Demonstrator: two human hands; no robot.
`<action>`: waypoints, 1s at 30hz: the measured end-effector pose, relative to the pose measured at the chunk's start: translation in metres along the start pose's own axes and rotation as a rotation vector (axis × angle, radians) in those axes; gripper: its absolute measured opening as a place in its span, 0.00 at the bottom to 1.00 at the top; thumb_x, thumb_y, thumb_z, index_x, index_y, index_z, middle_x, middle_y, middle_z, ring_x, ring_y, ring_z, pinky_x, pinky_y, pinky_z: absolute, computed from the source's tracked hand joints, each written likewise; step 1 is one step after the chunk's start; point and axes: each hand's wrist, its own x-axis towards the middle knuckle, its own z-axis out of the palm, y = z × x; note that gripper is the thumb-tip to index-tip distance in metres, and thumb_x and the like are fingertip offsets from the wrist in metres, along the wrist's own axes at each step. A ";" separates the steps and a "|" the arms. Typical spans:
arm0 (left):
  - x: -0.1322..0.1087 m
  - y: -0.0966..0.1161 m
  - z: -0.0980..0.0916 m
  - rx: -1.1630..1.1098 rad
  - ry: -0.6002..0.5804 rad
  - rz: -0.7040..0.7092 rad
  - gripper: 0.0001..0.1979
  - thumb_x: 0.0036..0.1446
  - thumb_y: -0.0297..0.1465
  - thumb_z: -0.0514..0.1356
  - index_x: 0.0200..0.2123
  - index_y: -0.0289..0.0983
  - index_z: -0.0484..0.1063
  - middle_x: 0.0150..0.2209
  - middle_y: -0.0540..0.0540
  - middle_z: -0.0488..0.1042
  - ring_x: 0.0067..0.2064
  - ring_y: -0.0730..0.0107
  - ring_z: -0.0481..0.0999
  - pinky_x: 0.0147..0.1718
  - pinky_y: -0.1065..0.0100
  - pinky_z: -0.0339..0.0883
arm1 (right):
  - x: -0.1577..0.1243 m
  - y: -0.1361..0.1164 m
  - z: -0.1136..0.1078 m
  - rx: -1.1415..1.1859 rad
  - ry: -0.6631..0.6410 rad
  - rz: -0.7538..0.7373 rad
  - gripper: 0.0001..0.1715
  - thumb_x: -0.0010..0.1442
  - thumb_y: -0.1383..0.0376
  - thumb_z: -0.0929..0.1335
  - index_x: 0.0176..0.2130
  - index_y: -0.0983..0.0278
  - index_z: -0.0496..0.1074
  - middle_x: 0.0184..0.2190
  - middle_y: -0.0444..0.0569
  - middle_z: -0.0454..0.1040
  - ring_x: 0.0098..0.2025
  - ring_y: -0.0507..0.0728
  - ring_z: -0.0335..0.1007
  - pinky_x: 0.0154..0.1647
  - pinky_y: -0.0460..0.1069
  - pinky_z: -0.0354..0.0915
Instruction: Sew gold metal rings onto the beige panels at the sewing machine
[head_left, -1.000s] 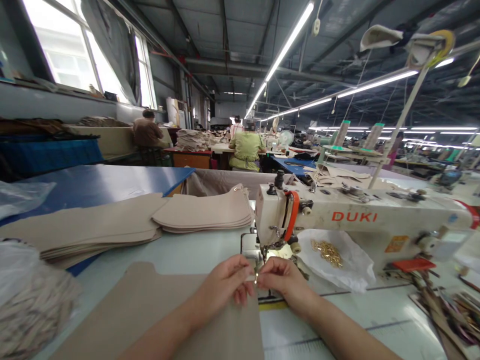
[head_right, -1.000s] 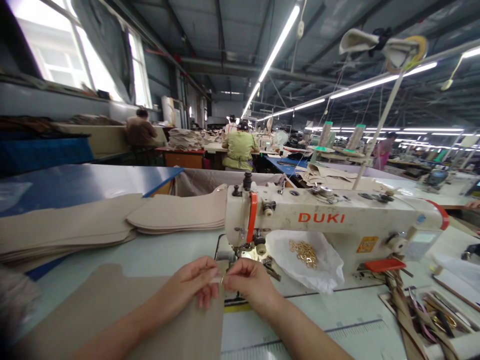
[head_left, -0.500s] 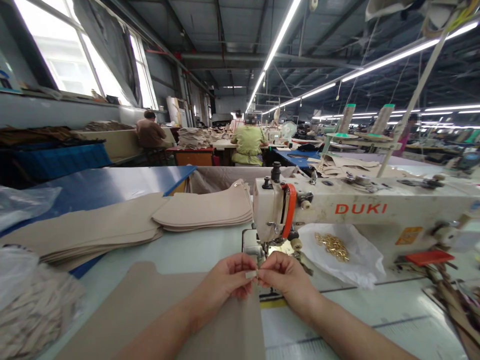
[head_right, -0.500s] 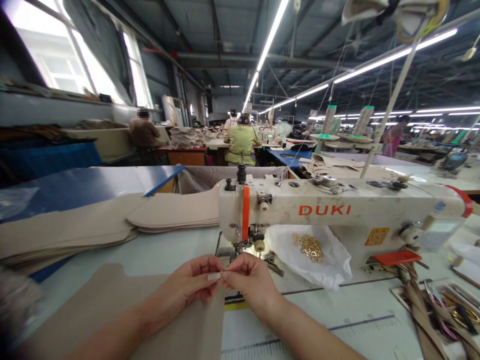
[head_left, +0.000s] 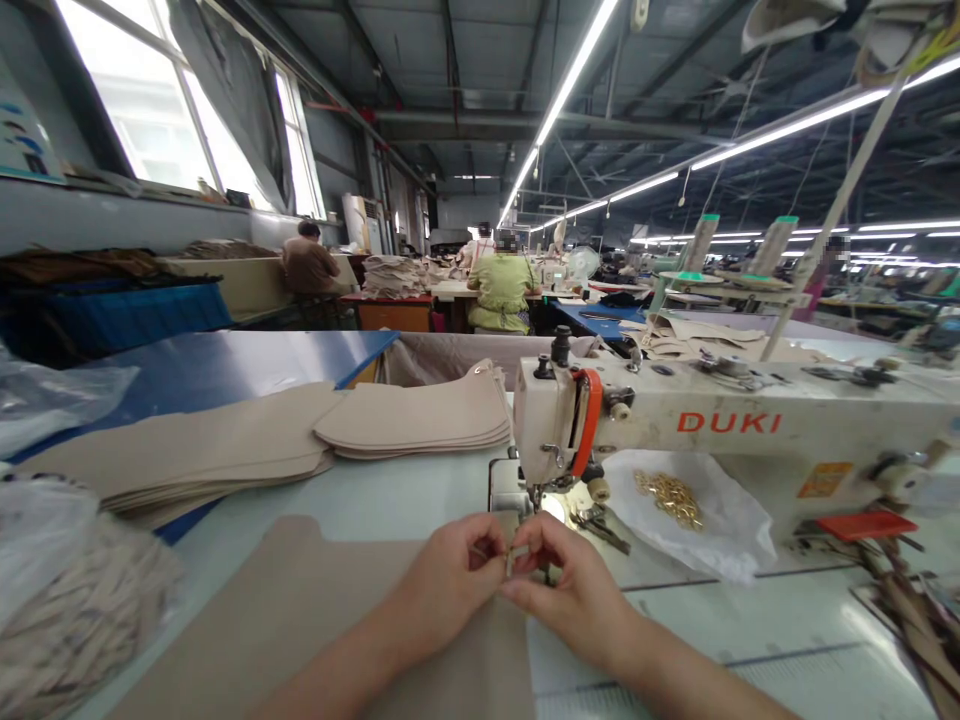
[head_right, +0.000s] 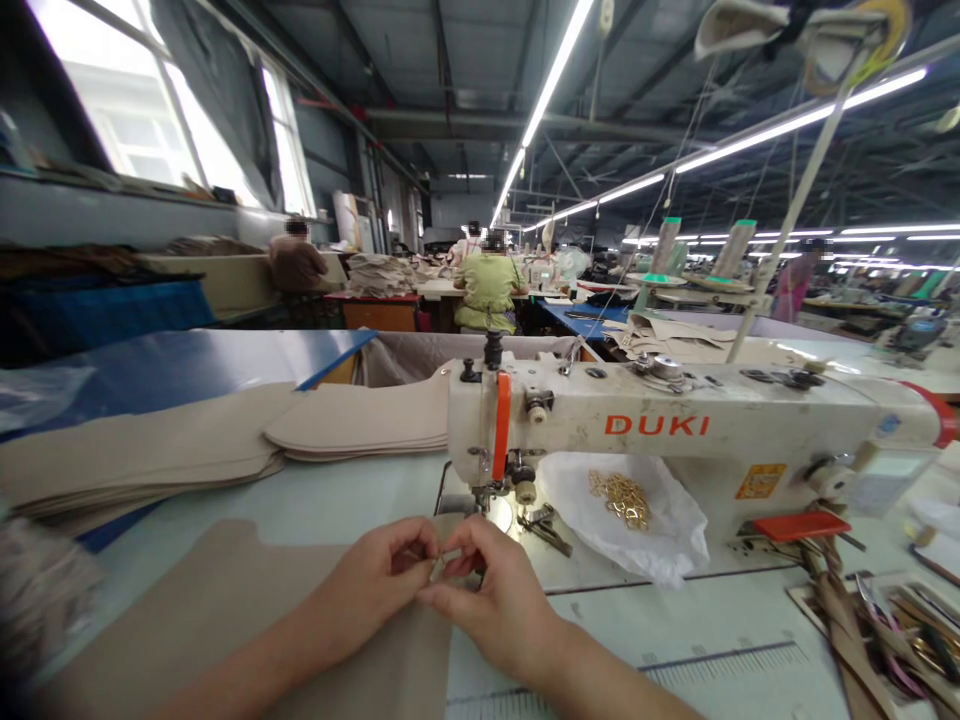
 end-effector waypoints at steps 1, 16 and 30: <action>0.000 -0.001 0.000 0.003 0.010 0.003 0.02 0.43 0.25 0.53 0.23 0.37 0.65 0.22 0.55 0.65 0.26 0.73 0.64 0.25 0.73 0.56 | 0.000 0.000 0.000 0.006 0.005 -0.004 0.11 0.47 0.70 0.71 0.33 0.63 0.67 0.29 0.42 0.67 0.32 0.52 0.64 0.34 0.46 0.60; 0.005 -0.005 0.004 -0.292 0.115 0.012 0.03 0.40 0.28 0.59 0.19 0.37 0.65 0.27 0.49 0.72 0.31 0.68 0.72 0.32 0.70 0.64 | 0.006 0.003 -0.001 0.189 0.185 0.001 0.07 0.49 0.66 0.70 0.23 0.64 0.69 0.25 0.45 0.69 0.28 0.51 0.63 0.29 0.46 0.59; 0.006 -0.007 0.008 -0.343 0.142 -0.008 0.06 0.40 0.30 0.62 0.23 0.37 0.67 0.22 0.52 0.68 0.27 0.71 0.69 0.29 0.71 0.64 | 0.007 0.007 0.006 0.096 0.236 0.056 0.07 0.48 0.68 0.68 0.21 0.64 0.67 0.22 0.43 0.68 0.25 0.50 0.61 0.27 0.45 0.58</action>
